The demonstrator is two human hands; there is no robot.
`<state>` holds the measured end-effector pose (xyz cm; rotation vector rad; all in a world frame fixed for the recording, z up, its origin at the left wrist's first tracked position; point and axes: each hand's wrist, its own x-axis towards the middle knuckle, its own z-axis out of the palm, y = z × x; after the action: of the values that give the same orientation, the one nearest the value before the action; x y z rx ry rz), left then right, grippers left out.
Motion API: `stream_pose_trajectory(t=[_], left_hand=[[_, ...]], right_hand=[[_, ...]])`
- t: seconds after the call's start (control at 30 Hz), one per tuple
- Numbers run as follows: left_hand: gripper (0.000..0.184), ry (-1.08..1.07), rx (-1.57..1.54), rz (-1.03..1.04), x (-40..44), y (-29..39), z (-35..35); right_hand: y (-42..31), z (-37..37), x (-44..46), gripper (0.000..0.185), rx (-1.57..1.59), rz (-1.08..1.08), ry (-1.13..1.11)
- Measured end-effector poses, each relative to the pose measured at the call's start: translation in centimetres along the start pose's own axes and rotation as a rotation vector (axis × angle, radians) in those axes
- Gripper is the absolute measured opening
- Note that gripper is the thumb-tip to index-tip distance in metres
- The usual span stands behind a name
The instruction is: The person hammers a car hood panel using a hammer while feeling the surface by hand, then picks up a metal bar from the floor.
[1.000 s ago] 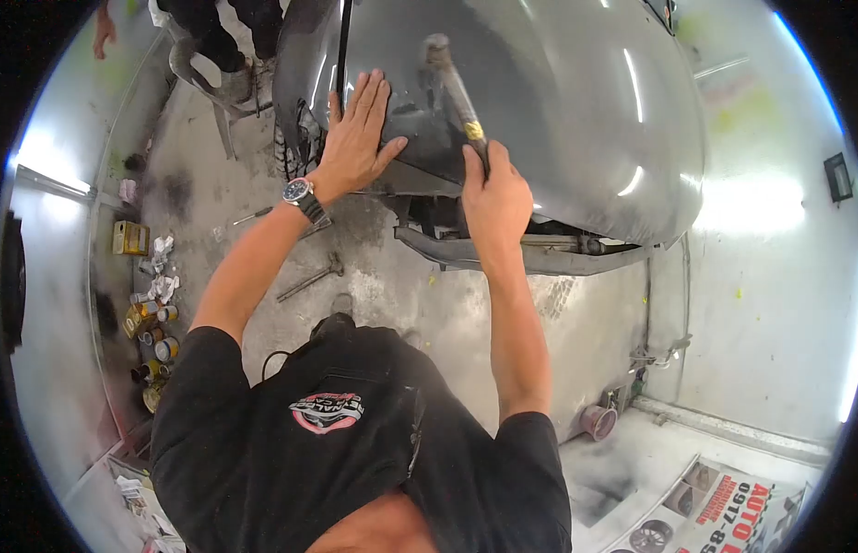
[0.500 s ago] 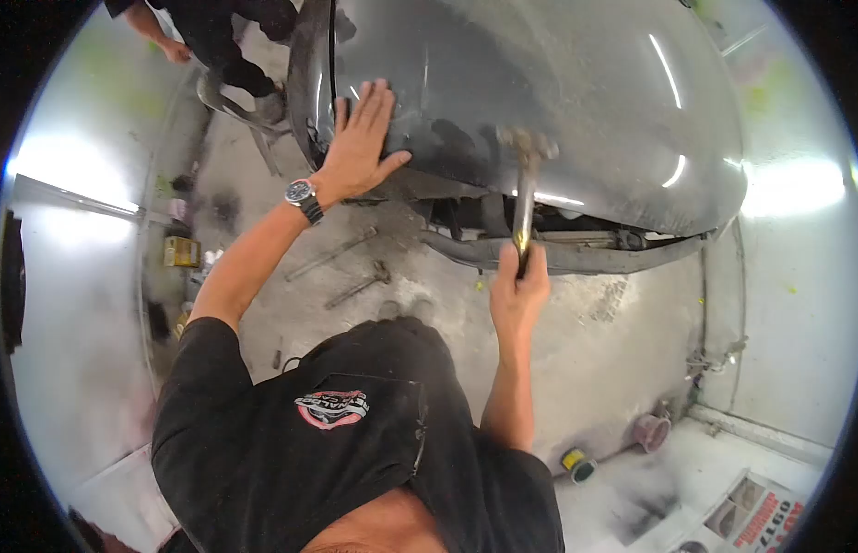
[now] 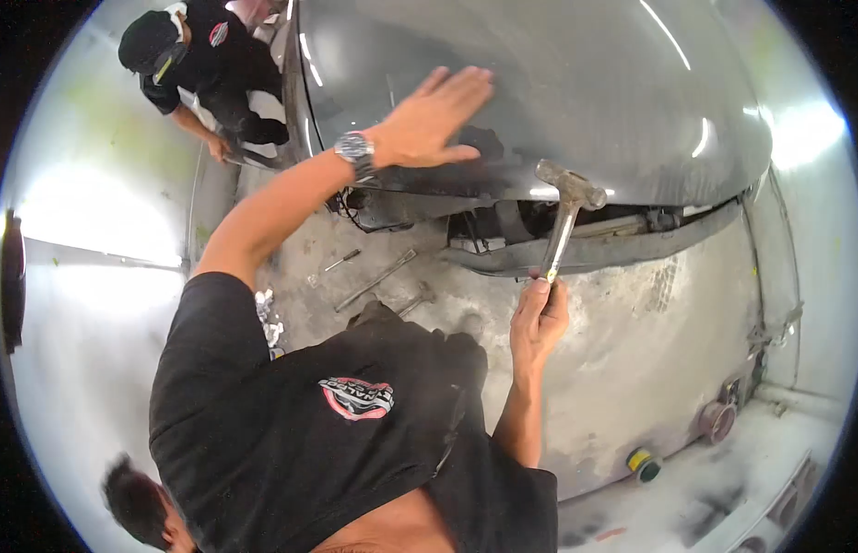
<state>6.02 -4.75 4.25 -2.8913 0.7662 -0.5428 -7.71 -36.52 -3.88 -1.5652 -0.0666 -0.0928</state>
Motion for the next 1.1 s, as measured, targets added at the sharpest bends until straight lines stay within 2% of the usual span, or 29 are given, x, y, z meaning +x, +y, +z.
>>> stream_pose_trajectory(t=[0.2, 0.3, 0.43, 0.57, 0.63, 0.87, 1.1], left_hand=[[0.093, -0.018, -0.018, 0.012, -7.6, -5.3, -1.9], [0.093, -0.022, -0.045, 0.054, -10.6, -8.2, -2.0], [0.095, 0.013, -0.114, 0.107, -14.5, -12.8, -1.7], [0.098, 0.044, -0.207, 0.183, -17.1, -15.9, -0.8], [0.099, 0.067, -0.251, 0.224, -16.9, -16.3, -0.6], [0.097, 0.038, -0.216, 0.497, -11.3, -12.8, -0.4], [0.095, -0.011, -0.045, 0.673, -2.7, -3.7, 0.9]], right_hand=[[0.5, 4.0, -2.0, 0.037, -0.057, 0.029, 0.127], [-0.5, 8.7, -3.2, 0.031, -0.05, 0.086, 0.187], [-0.6, 16.3, -5.0, 0.036, -0.09, -0.003, 0.327], [-3.7, 23.0, -8.5, 0.036, -0.119, 0.165, 0.454], [-4.0, 24.4, -10.6, 0.036, -0.119, 0.182, 0.51], [-4.0, 26.0, -15.8, 0.038, -0.125, 0.224, 0.722], [-0.6, 23.0, -19.4, 0.032, -0.075, 0.248, 0.778]])
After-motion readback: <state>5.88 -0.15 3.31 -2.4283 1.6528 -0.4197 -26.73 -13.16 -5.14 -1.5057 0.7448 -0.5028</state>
